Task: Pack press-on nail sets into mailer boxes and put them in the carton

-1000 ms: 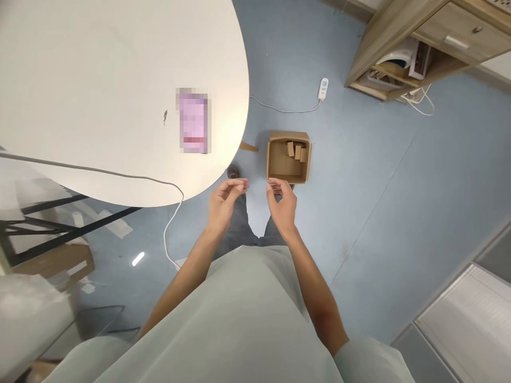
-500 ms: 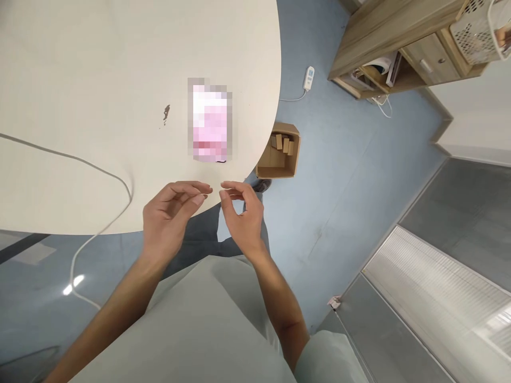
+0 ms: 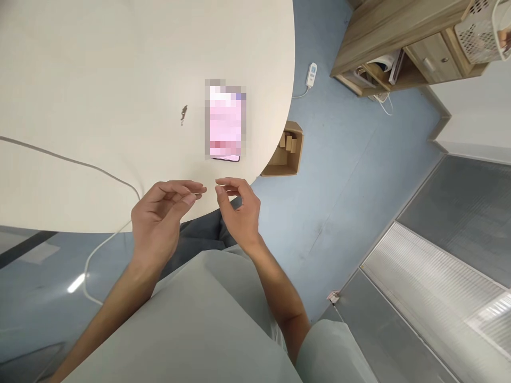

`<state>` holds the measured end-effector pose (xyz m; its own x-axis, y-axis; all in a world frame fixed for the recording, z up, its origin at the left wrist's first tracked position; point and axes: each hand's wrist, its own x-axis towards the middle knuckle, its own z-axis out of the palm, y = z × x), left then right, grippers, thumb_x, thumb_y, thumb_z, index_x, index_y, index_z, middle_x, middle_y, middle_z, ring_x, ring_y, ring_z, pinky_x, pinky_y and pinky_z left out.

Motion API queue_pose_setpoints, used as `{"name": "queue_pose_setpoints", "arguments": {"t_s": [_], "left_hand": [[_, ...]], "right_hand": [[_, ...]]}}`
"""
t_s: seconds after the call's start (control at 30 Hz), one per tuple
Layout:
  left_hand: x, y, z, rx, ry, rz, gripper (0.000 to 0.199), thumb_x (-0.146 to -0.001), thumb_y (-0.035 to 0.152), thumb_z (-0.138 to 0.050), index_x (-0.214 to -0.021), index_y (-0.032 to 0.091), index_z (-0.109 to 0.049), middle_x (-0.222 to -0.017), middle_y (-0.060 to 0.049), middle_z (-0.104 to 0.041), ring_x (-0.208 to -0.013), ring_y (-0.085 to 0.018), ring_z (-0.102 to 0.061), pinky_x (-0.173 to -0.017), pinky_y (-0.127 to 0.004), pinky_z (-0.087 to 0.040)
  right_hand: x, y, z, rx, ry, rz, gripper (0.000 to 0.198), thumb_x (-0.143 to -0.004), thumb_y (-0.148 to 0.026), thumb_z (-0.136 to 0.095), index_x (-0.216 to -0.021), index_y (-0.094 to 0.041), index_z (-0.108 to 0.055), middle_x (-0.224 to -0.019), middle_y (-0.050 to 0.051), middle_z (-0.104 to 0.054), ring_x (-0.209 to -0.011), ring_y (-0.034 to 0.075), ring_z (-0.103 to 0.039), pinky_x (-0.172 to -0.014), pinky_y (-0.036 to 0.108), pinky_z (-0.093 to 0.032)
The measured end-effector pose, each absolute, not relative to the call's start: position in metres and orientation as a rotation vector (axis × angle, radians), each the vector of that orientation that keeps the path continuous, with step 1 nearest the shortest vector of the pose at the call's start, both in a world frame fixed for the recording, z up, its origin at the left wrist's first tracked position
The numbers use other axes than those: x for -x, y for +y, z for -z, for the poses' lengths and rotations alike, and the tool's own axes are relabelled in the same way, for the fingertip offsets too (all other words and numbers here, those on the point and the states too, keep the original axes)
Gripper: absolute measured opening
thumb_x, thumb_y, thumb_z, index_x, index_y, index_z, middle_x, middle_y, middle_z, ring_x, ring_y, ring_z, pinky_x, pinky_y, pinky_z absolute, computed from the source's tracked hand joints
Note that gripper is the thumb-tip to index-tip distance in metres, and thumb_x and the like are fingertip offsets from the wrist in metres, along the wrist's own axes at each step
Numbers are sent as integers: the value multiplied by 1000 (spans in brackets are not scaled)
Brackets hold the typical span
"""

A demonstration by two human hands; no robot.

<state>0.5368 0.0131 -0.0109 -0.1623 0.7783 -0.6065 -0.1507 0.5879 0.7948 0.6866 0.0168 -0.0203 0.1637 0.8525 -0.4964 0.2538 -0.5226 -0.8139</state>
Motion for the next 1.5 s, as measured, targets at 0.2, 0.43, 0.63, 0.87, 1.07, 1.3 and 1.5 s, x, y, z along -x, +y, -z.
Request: {"name": "queue_pose_setpoints", "arguments": {"t_s": [0.2,0.43,0.63,0.87,1.07,1.3,1.5], "left_hand": [[-528,-1,-22,-518,1538,-1034,24,-97,45,-85,-98,27,-69,-115,-7,-82,-116,-27,-80,-107,-48,-66],[-506,-23,-80,-523,1552,-1266,27,-98,49,-84,-97,26,-68,-117,-9,-82,-119,-28,-80,-112,-51,-63],[-455,-40,-115,-608,1566,-1422,26,-98,49,-83,-98,26,-71,-116,-10,-82,-118,-28,-80,-112,-51,-63],[-359,-74,-136,-749,1520,-1596,18,-98,42,-80,-97,25,-73,-114,-10,-82,-117,-27,-79,-108,-48,-64],[-271,-114,-145,-735,1441,-1563,17,-97,41,-79,-95,25,-73,-114,-11,-83,-118,-28,-80,-107,-48,-64],[-204,-117,-135,-728,1403,-1499,21,-95,44,-79,-97,24,-72,-117,-12,-84,-116,-28,-80,-106,-48,-64],[-181,-94,-135,-817,1427,-1505,19,-94,42,-78,-100,24,-74,-120,-12,-84,-115,-27,-79,-106,-46,-65]], "right_hand": [[-678,22,-2,1732,-1130,-1399,25,-108,-51,-70,-111,-27,-72,-121,7,-84,-110,23,-80,-104,44,-67],[-658,33,-45,1509,-1208,-1461,28,-100,-50,-81,-102,-25,-69,-111,8,-84,-106,24,-80,-96,43,-66],[-616,29,-86,1424,-1355,-1448,26,-100,-49,-80,-101,-25,-69,-111,9,-84,-103,23,-79,-96,42,-65],[-532,-8,-114,1421,-1422,-1401,27,-98,-49,-79,-101,-24,-70,-110,8,-84,-100,22,-80,-97,43,-64],[-452,-60,-122,1500,-1314,-1369,33,-95,-54,-81,-102,-24,-71,-110,8,-84,-99,24,-82,-97,44,-65],[-401,-94,-132,1582,-1251,-1290,37,-91,-58,-84,-99,-24,-71,-108,10,-85,-98,26,-84,-97,47,-67],[-389,-80,-131,1542,-1226,-1300,34,-91,-53,-87,-98,-24,-71,-109,10,-85,-100,26,-83,-101,48,-65]]}}
